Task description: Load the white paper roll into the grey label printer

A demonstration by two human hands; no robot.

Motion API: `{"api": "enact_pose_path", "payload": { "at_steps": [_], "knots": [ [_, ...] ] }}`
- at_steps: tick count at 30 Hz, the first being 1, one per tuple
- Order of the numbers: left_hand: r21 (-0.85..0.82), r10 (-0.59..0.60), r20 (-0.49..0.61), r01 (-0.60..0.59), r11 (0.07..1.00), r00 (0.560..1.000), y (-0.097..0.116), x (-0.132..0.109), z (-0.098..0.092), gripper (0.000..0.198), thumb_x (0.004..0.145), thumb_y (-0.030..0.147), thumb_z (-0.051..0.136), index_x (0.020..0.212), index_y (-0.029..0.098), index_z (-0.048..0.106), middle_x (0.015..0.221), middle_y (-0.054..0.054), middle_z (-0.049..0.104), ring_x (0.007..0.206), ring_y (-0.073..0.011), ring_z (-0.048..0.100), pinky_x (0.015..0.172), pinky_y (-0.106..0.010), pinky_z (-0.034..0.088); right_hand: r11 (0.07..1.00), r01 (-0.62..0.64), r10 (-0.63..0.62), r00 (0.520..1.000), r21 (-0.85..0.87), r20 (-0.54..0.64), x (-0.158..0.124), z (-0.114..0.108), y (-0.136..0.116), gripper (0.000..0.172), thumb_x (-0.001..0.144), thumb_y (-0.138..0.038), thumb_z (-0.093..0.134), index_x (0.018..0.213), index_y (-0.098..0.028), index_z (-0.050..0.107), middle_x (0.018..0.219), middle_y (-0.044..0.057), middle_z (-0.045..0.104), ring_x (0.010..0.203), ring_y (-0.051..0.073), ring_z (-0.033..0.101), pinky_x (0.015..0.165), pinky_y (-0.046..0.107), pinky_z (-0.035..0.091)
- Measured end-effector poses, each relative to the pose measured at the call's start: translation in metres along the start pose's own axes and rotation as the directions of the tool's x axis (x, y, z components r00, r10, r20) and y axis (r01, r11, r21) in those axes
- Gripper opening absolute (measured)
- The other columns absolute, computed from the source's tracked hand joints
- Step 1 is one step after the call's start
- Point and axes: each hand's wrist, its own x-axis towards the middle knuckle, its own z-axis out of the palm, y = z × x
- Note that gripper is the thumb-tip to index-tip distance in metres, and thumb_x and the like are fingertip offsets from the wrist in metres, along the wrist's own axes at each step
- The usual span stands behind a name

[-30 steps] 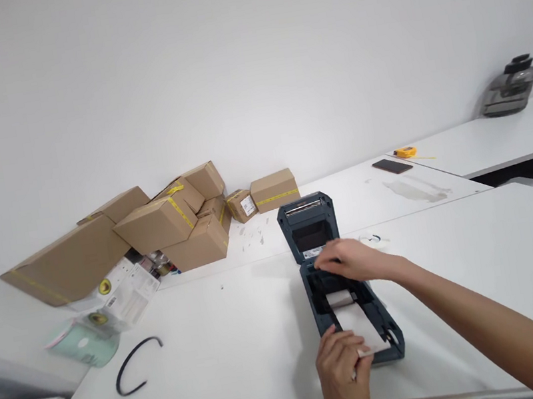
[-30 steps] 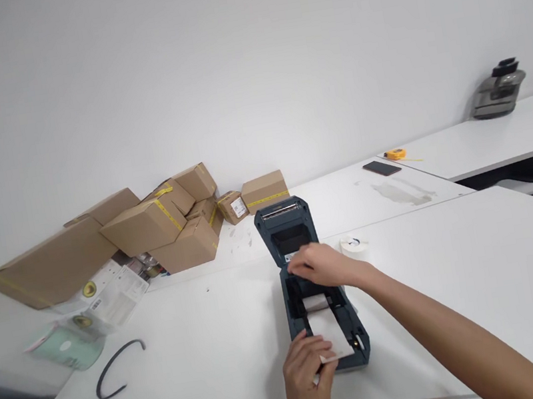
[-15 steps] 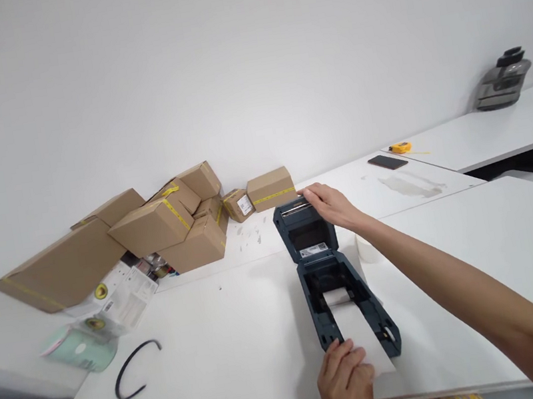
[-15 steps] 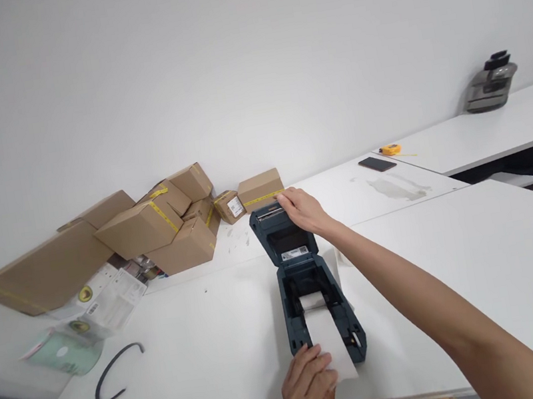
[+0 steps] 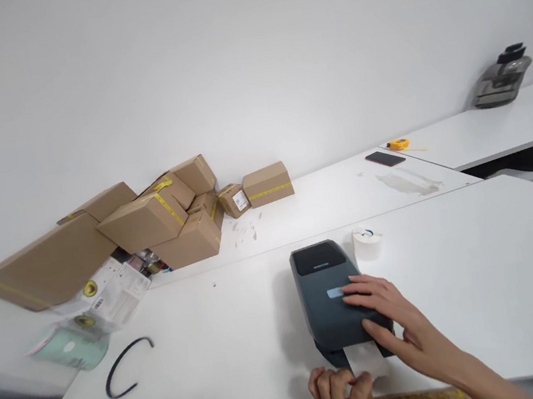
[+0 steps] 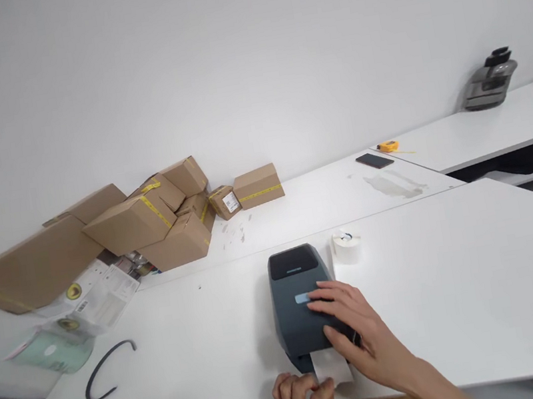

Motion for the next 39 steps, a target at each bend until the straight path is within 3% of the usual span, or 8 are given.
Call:
{"api": "enact_pose_path", "payload": {
  "at_steps": [7, 11, 15, 17, 19, 23, 34, 39],
  "knots": [
    [-0.070, -0.163, 0.013, 0.164, 0.984, 0.986, 0.001, -0.014, 0.000, 0.023, 0.092, 0.020, 0.061, 0.078, 0.033, 0.075, 0.064, -0.001, 0.064, 0.068, -0.0182, 0.059, 0.091, -0.040, 0.043, 0.992, -0.116, 0.123, 0.965, 0.042, -0.230, -0.043, 0.043, 0.011, 0.023, 0.093, -0.018, 0.059, 0.106, -0.032, 0.072, 0.127, 0.004, 0.067, 0.134, 0.027, 0.050, 0.101, 0.044, 0.049],
    [-0.224, -0.366, 0.054, 0.369, 0.902, 0.929, 0.005, -0.015, -0.006, 0.011, 0.086, 0.040, 0.071, 0.083, 0.031, 0.076, 0.086, -0.007, 0.072, 0.090, -0.0260, 0.065, 0.100, -0.046, 0.043, 0.793, -0.496, 0.593, 0.761, 0.353, -0.263, -0.053, 0.063, 0.006, 0.034, 0.091, -0.041, 0.064, 0.124, -0.032, 0.062, 0.151, 0.007, 0.050, 0.136, 0.032, 0.049, 0.103, 0.049, 0.049],
    [-0.409, -0.685, 0.161, 0.680, 0.608, 0.710, 0.003, 0.015, -0.007, 0.051, 0.092, 0.053, 0.056, 0.135, 0.025, 0.058, 0.152, -0.014, 0.047, 0.142, -0.0334, 0.041, 0.113, -0.045, 0.038, 0.449, -0.698, 0.866, 0.495, 0.558, -0.077, -0.052, 0.071, -0.001, 0.084, 0.081, -0.065, 0.065, 0.151, -0.028, 0.037, 0.158, 0.013, 0.040, 0.143, 0.037, 0.040, 0.111, 0.056, 0.041],
    [-0.424, -0.781, 0.354, 0.833, 0.355, 0.514, -0.001, 0.035, -0.003, 0.068, 0.095, 0.056, 0.049, 0.153, 0.023, 0.035, 0.164, -0.012, 0.031, 0.150, -0.0303, 0.031, 0.115, -0.040, 0.038, 0.381, -0.720, 0.897, 0.440, 0.580, -0.042, -0.050, 0.071, -0.002, 0.094, 0.077, -0.070, 0.065, 0.154, -0.026, 0.032, 0.160, 0.014, 0.036, 0.147, 0.037, 0.034, 0.114, 0.055, 0.038],
    [-0.392, -0.746, 0.533, 0.898, 0.200, 0.399, -0.006, 0.050, 0.002, 0.080, 0.093, 0.059, 0.052, 0.157, 0.020, 0.025, 0.165, -0.014, 0.029, 0.149, -0.0298, 0.034, 0.113, -0.035, 0.041, 0.349, -0.725, 0.910, 0.415, 0.593, -0.028, -0.048, 0.071, -0.004, 0.101, 0.076, -0.071, 0.065, 0.157, -0.026, 0.026, 0.164, 0.013, 0.030, 0.150, 0.036, 0.030, 0.115, 0.053, 0.038],
    [-0.372, -0.719, 0.587, 0.913, 0.169, 0.372, -0.013, 0.056, 0.007, 0.086, 0.088, 0.061, 0.058, 0.156, 0.017, 0.027, 0.163, -0.017, 0.033, 0.146, -0.0314, 0.040, 0.111, -0.035, 0.044, 0.288, -0.762, 0.932, 0.363, 0.580, 0.014, -0.049, 0.072, -0.004, 0.107, 0.074, -0.074, 0.063, 0.159, -0.027, 0.018, 0.166, 0.013, 0.025, 0.151, 0.036, 0.026, 0.117, 0.054, 0.035],
    [-0.420, -0.698, 0.531, 0.865, 0.275, 0.480, -0.017, 0.053, 0.012, 0.075, 0.089, 0.058, 0.058, 0.148, 0.016, 0.037, 0.155, -0.020, 0.043, 0.140, -0.0323, 0.047, 0.109, -0.038, 0.046, 0.399, -0.743, 0.902, 0.423, 0.538, -0.086, -0.057, 0.082, 0.000, 0.099, 0.079, -0.072, 0.059, 0.159, -0.025, 0.021, 0.161, 0.015, 0.032, 0.144, 0.039, 0.035, 0.114, 0.059, 0.035],
    [-0.451, -0.715, 0.557, 0.877, 0.167, 0.422, -0.015, 0.026, -0.004, 0.089, 0.076, 0.057, 0.074, 0.148, 0.018, 0.039, 0.148, -0.021, 0.051, 0.125, -0.0305, 0.061, 0.098, -0.037, 0.053, 0.694, -0.639, 0.720, 0.620, 0.331, -0.313, -0.059, 0.077, -0.010, 0.078, 0.094, -0.052, 0.054, 0.160, -0.030, 0.018, 0.167, 0.009, 0.020, 0.151, 0.035, 0.024, 0.119, 0.060, 0.028]
  ]
}}
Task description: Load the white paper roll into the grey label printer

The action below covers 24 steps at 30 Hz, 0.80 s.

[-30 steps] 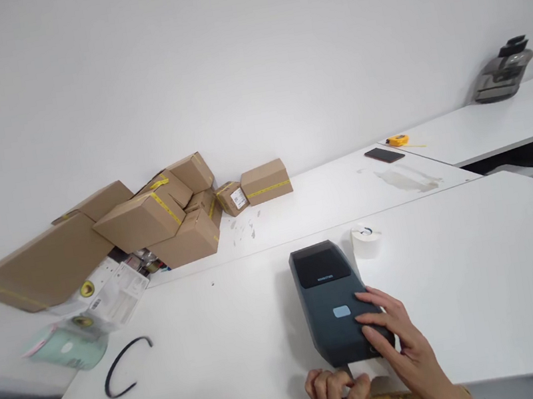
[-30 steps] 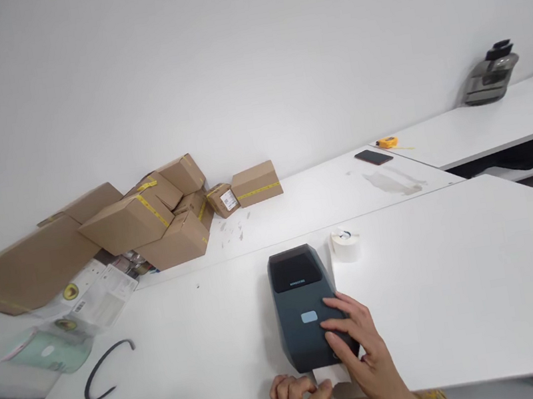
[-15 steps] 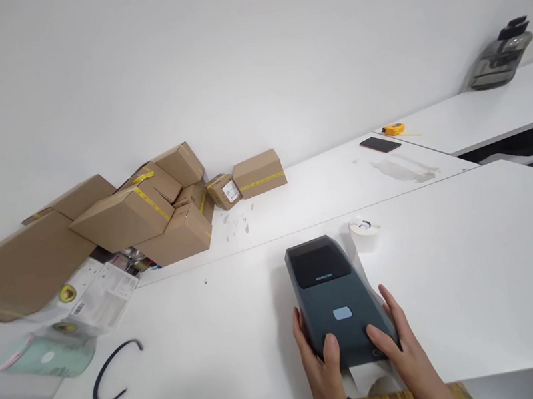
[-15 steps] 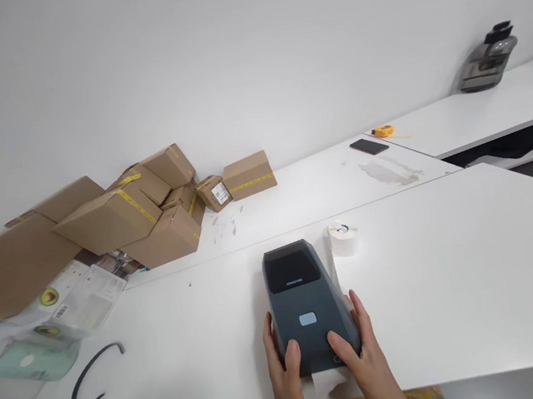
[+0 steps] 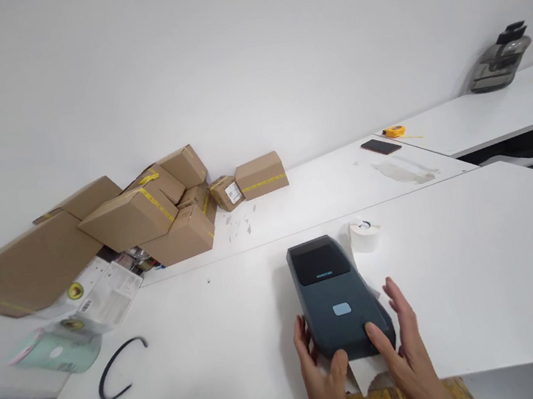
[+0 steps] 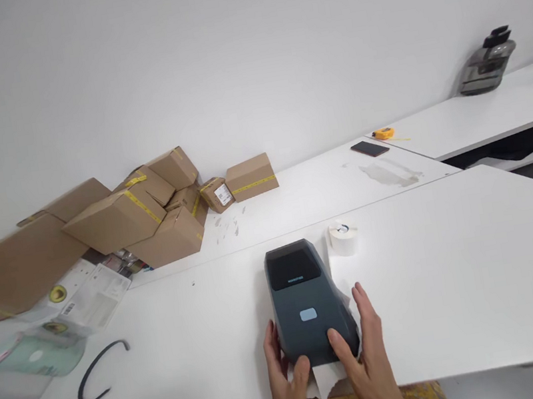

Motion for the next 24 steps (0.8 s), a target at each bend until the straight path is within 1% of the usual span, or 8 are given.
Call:
{"api": "enact_pose_path", "payload": {
  "at_steps": [2, 4, 6, 9, 11, 17, 21, 24],
  "knots": [
    [0.034, -0.014, -0.145, 0.019, 0.999, 0.989, -0.015, -0.017, -0.010, 0.077, 0.072, 0.059, 0.077, 0.134, 0.018, 0.054, 0.127, -0.017, 0.067, 0.110, -0.0264, 0.068, 0.092, -0.034, 0.054, 0.983, 0.155, -0.159, 0.987, -0.102, -0.028, -0.001, -0.009, -0.003, 0.068, 0.098, -0.044, 0.051, 0.158, -0.034, 0.024, 0.167, 0.006, 0.023, 0.152, 0.034, 0.022, 0.119, 0.063, 0.025],
    [0.055, -0.078, -0.151, 0.087, 0.995, 0.985, -0.026, -0.031, -0.017, 0.059, 0.070, 0.066, 0.076, 0.102, 0.017, 0.068, 0.091, -0.009, 0.073, 0.080, -0.0197, 0.069, 0.072, -0.028, 0.054, 0.950, 0.268, -0.267, 0.963, -0.159, 0.029, 0.000, -0.021, -0.004, 0.051, 0.102, -0.037, 0.044, 0.152, -0.038, 0.037, 0.164, 0.004, 0.030, 0.151, 0.033, 0.023, 0.116, 0.065, 0.027],
    [0.014, -0.247, 0.008, 0.247, 0.969, 0.969, -0.027, -0.039, -0.015, 0.062, 0.066, 0.076, 0.072, 0.077, 0.016, 0.069, 0.068, -0.005, 0.068, 0.056, -0.0140, 0.060, 0.051, -0.024, 0.045, 0.919, 0.349, -0.331, 0.936, -0.183, 0.124, 0.001, -0.031, -0.003, 0.042, 0.104, -0.032, 0.036, 0.143, -0.040, 0.050, 0.161, 0.001, 0.035, 0.150, 0.034, 0.024, 0.114, 0.065, 0.029],
    [-0.064, -0.492, 0.284, 0.528, 0.847, 0.823, -0.010, -0.037, 0.004, 0.072, 0.056, 0.084, 0.071, 0.068, 0.013, 0.070, 0.060, -0.005, 0.065, 0.043, -0.0105, 0.052, 0.039, -0.022, 0.032, 0.863, 0.454, -0.409, 0.885, -0.221, 0.223, 0.003, -0.041, -0.001, 0.042, 0.104, -0.031, 0.032, 0.138, -0.039, 0.057, 0.163, -0.002, 0.033, 0.152, 0.036, 0.020, 0.112, 0.063, 0.029],
    [-0.116, -0.558, 0.338, 0.622, 0.775, 0.758, 0.006, -0.032, 0.021, 0.074, 0.050, 0.084, 0.073, 0.068, 0.012, 0.070, 0.059, -0.004, 0.065, 0.042, -0.0104, 0.052, 0.038, -0.022, 0.030, 0.823, 0.507, -0.442, 0.855, -0.255, 0.273, 0.003, -0.043, -0.001, 0.043, 0.104, -0.030, 0.033, 0.138, -0.040, 0.057, 0.163, -0.004, 0.033, 0.151, 0.036, 0.021, 0.111, 0.061, 0.030],
    [-0.171, -0.521, 0.224, 0.560, 0.811, 0.823, 0.022, -0.032, 0.044, 0.069, 0.044, 0.077, 0.082, 0.065, 0.013, 0.063, 0.054, -0.002, 0.064, 0.039, -0.0091, 0.051, 0.041, -0.021, 0.029, 0.781, 0.549, -0.463, 0.829, -0.298, 0.314, 0.005, -0.045, -0.001, 0.046, 0.103, -0.026, 0.034, 0.143, -0.041, 0.051, 0.164, -0.003, 0.031, 0.151, 0.035, 0.023, 0.108, 0.058, 0.031],
    [-0.072, -0.422, 0.287, 0.458, 0.886, 0.860, 0.012, -0.031, 0.037, 0.073, 0.051, 0.084, 0.075, 0.064, 0.014, 0.062, 0.050, -0.004, 0.063, 0.035, -0.0092, 0.047, 0.042, -0.024, 0.031, 0.762, 0.571, -0.488, 0.816, -0.306, 0.309, 0.005, -0.047, -0.001, 0.046, 0.102, -0.024, 0.036, 0.142, -0.040, 0.052, 0.163, -0.002, 0.033, 0.150, 0.034, 0.026, 0.108, 0.056, 0.031],
    [0.009, -0.370, 0.356, 0.393, 0.919, 0.858, 0.005, -0.028, 0.029, 0.071, 0.063, 0.083, 0.068, 0.065, 0.013, 0.066, 0.052, -0.006, 0.064, 0.039, -0.0115, 0.050, 0.046, -0.026, 0.037, 0.752, 0.576, -0.498, 0.815, -0.322, 0.295, 0.009, -0.044, -0.004, 0.043, 0.101, -0.022, 0.037, 0.136, -0.038, 0.057, 0.161, -0.002, 0.036, 0.149, 0.033, 0.027, 0.108, 0.055, 0.032]
  ]
}}
